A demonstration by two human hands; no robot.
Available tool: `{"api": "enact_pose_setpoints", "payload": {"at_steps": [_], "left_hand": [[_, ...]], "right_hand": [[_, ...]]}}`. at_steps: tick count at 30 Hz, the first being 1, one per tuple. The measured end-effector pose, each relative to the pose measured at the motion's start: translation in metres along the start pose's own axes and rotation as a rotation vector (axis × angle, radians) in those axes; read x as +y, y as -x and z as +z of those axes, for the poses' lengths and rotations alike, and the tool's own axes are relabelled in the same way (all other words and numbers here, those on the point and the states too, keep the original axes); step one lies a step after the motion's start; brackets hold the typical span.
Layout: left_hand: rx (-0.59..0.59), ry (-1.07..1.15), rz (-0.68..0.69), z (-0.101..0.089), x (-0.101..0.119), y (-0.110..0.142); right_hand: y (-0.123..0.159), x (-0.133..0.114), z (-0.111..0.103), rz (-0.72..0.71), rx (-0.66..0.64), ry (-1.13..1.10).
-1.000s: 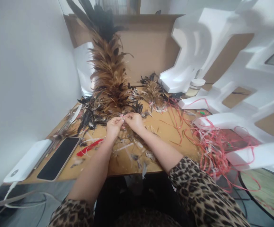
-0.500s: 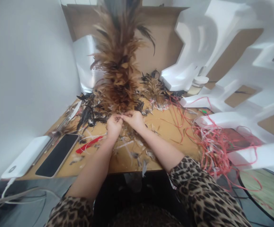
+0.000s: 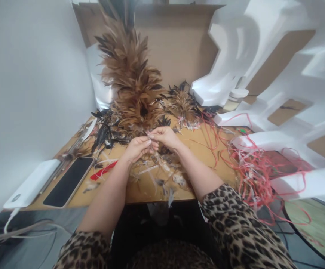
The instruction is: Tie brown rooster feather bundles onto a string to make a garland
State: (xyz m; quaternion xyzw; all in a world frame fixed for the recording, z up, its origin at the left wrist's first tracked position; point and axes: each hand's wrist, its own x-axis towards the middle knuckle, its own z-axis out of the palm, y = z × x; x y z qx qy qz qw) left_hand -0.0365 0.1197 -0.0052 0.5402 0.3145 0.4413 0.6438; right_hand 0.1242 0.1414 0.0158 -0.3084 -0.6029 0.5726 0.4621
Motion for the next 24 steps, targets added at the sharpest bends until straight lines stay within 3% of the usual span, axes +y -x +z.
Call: {"api": "enact_pose_setpoints", "payload": {"at_steps": [5,13,19,22,24], "left_hand": [[0.130,-0.085,0.040,-0.002,-0.003,-0.003],[0.379,-0.166,0.103,0.000,-0.017,-0.014],[0.561,-0.212,0.137,0.001,-0.022,-0.019],[0.585,-0.245,0.146,0.002,-0.020,-0.018],[0.535,-0.232,0.148,0.003,-0.017,-0.017]], "right_hand": [[-0.006,0.008,-0.004,-0.003,0.064,0.072],[-0.005,0.008,0.013,0.085,0.244,0.339],[-0.006,0.014,0.020,-0.031,0.325,0.597],[-0.007,0.012,0.020,-0.104,0.324,0.637],[-0.007,0.010,0.018,-0.121,0.277,0.575]]}}
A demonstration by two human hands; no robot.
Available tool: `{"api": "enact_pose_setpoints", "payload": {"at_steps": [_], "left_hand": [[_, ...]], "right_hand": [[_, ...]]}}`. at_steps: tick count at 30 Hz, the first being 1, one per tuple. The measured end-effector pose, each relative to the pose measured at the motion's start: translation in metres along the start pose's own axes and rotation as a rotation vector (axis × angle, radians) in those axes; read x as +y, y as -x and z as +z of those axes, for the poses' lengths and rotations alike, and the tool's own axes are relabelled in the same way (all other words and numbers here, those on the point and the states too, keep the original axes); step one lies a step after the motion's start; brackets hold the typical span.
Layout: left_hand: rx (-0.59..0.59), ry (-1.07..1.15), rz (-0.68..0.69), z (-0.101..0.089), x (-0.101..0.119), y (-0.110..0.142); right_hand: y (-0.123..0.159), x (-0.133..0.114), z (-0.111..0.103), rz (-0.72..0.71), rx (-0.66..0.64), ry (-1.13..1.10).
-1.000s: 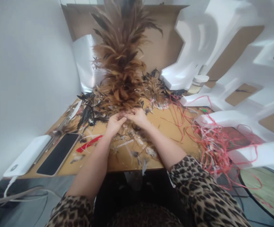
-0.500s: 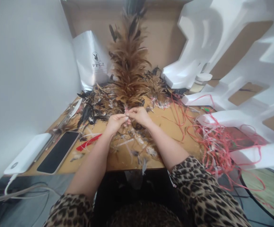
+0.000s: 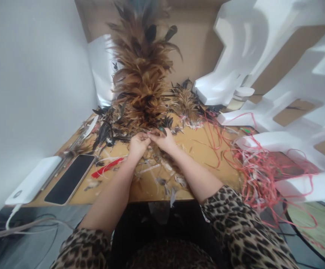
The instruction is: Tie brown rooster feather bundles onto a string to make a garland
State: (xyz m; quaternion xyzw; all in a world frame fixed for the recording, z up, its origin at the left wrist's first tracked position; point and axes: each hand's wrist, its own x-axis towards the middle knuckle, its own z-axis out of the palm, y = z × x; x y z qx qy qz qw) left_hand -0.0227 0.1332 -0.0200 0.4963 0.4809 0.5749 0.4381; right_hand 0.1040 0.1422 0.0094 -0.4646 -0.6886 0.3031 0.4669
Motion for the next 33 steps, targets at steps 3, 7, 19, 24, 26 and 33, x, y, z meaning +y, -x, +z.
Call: {"api": "enact_pose_setpoints", "payload": {"at_steps": [3,7,19,24,26,33], "left_hand": [[-0.190,0.060,-0.008,-0.003,0.006,0.002],[-0.446,0.153,-0.062,-0.010,0.009,0.004],[-0.144,0.084,-0.035,-0.003,-0.001,0.001],[-0.037,-0.012,0.062,-0.001,-0.003,0.001],[-0.001,-0.054,0.113,-0.002,-0.004,-0.001],[-0.111,-0.033,0.094,-0.003,0.001,-0.001]], "right_hand": [[0.000,0.000,-0.007,0.044,-0.143,-0.212],[0.000,0.001,-0.016,0.098,-0.258,-0.467],[-0.001,0.002,-0.009,0.150,-0.118,-0.226],[0.000,0.001,-0.002,0.042,0.006,0.061],[0.000,0.000,0.000,0.020,0.013,0.101],[0.001,-0.004,-0.003,0.045,0.008,0.016]]}}
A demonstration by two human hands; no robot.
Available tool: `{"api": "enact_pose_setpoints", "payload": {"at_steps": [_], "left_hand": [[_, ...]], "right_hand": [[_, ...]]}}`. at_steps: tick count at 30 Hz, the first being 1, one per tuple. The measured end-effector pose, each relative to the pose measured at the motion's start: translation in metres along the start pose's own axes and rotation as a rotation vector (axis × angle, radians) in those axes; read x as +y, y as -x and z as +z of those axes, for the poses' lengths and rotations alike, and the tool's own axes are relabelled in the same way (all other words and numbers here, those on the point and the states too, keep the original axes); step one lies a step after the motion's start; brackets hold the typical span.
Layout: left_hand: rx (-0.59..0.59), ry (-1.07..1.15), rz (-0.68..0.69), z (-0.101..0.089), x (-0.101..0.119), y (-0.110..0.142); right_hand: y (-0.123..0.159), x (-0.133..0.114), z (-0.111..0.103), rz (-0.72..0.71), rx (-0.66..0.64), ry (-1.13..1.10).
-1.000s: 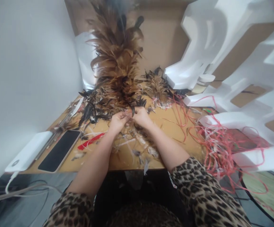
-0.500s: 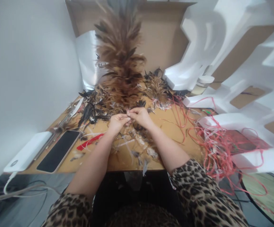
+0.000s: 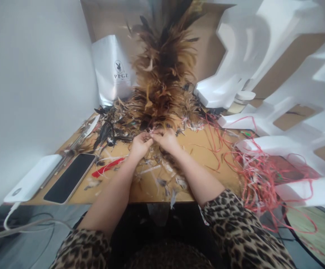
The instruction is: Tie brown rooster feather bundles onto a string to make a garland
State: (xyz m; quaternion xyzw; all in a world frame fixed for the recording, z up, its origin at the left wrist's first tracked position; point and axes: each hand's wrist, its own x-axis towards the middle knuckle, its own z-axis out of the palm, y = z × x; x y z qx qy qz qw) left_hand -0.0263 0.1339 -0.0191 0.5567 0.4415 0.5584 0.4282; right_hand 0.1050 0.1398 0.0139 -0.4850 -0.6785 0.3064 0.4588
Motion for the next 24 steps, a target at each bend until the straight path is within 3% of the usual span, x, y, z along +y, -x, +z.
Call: {"api": "enact_pose_setpoints", "payload": {"at_steps": [4,6,9,14,17,20,22,24], "left_hand": [[-0.264,0.073,-0.069,-0.001,0.010,0.005],[-0.330,0.090,-0.098,-0.001,0.012,0.007],[-0.299,0.075,-0.134,-0.001,0.009,0.007],[-0.071,-0.042,-0.096,0.003,-0.001,0.004],[-0.009,-0.060,-0.072,0.003,-0.001,0.004],[-0.129,0.015,-0.096,0.001,0.005,0.005],[-0.265,0.092,-0.136,-0.001,0.009,0.007],[-0.330,0.145,-0.169,-0.001,0.012,0.008]], "right_hand": [[0.002,-0.002,-0.006,0.094,-0.129,-0.261],[0.003,-0.003,-0.008,0.117,-0.159,-0.300],[0.004,-0.002,-0.008,0.088,-0.130,-0.208],[0.002,0.005,0.001,-0.074,-0.036,0.066],[0.001,0.007,0.001,-0.143,0.000,0.154],[0.000,0.006,-0.005,-0.113,-0.056,0.105],[0.000,0.005,-0.009,-0.086,-0.111,-0.008],[0.000,0.005,-0.012,-0.039,-0.164,-0.130]]}}
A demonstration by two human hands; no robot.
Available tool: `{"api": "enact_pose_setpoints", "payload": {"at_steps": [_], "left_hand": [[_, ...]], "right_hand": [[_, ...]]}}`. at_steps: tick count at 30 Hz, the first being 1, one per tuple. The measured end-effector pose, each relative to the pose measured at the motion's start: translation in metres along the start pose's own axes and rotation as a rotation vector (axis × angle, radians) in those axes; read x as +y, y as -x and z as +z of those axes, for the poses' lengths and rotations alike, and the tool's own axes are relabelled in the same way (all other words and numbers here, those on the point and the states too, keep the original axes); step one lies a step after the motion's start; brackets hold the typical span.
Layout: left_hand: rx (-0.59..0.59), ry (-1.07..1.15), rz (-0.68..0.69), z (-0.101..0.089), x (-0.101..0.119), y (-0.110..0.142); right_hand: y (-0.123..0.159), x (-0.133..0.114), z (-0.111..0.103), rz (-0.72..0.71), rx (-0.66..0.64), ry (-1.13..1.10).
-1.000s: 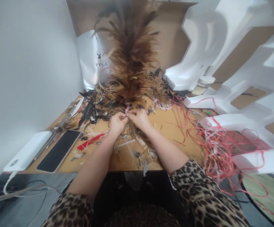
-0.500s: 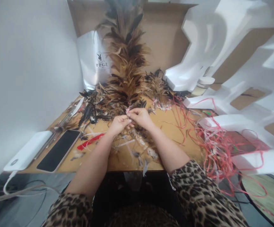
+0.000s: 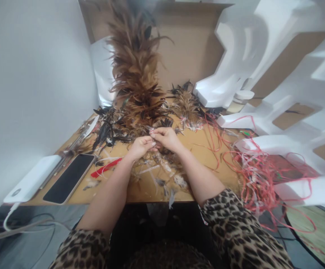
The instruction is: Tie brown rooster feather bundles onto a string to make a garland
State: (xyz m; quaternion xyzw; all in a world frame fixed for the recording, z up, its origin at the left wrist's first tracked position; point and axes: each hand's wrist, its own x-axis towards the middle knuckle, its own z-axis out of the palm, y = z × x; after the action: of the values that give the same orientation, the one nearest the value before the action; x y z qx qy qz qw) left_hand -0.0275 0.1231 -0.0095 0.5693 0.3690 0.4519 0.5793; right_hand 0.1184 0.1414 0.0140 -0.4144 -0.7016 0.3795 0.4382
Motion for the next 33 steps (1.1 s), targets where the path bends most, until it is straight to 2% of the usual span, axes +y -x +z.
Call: {"api": "enact_pose_setpoints", "payload": {"at_steps": [4,9,14,17,21,23,26,30,33], "left_hand": [[0.097,-0.009,-0.010,0.001,-0.002,-0.001],[0.262,-0.077,0.004,0.002,-0.005,-0.005],[0.379,-0.219,0.127,0.000,-0.006,-0.007],[0.350,-0.216,0.129,-0.002,-0.008,-0.007],[0.189,-0.096,0.075,-0.003,-0.007,-0.006],[0.150,-0.095,0.072,-0.003,-0.006,-0.005],[0.224,-0.127,0.072,-0.002,-0.006,-0.005],[0.348,-0.138,0.056,-0.001,-0.007,-0.006],[0.329,-0.142,0.034,-0.002,-0.007,-0.006]], "right_hand": [[0.000,0.001,0.002,0.080,-0.010,-0.052],[-0.001,0.004,0.009,-0.033,0.098,0.217],[-0.002,0.004,0.010,-0.064,0.124,0.260],[-0.002,0.003,0.007,-0.060,0.090,0.180],[0.000,0.000,0.003,0.010,0.030,-0.061],[0.000,-0.002,0.003,0.081,-0.019,-0.151],[0.000,-0.002,0.005,0.132,0.004,-0.123],[-0.001,0.004,0.009,-0.010,0.117,0.103],[-0.002,0.007,0.009,-0.091,0.109,0.146]]}}
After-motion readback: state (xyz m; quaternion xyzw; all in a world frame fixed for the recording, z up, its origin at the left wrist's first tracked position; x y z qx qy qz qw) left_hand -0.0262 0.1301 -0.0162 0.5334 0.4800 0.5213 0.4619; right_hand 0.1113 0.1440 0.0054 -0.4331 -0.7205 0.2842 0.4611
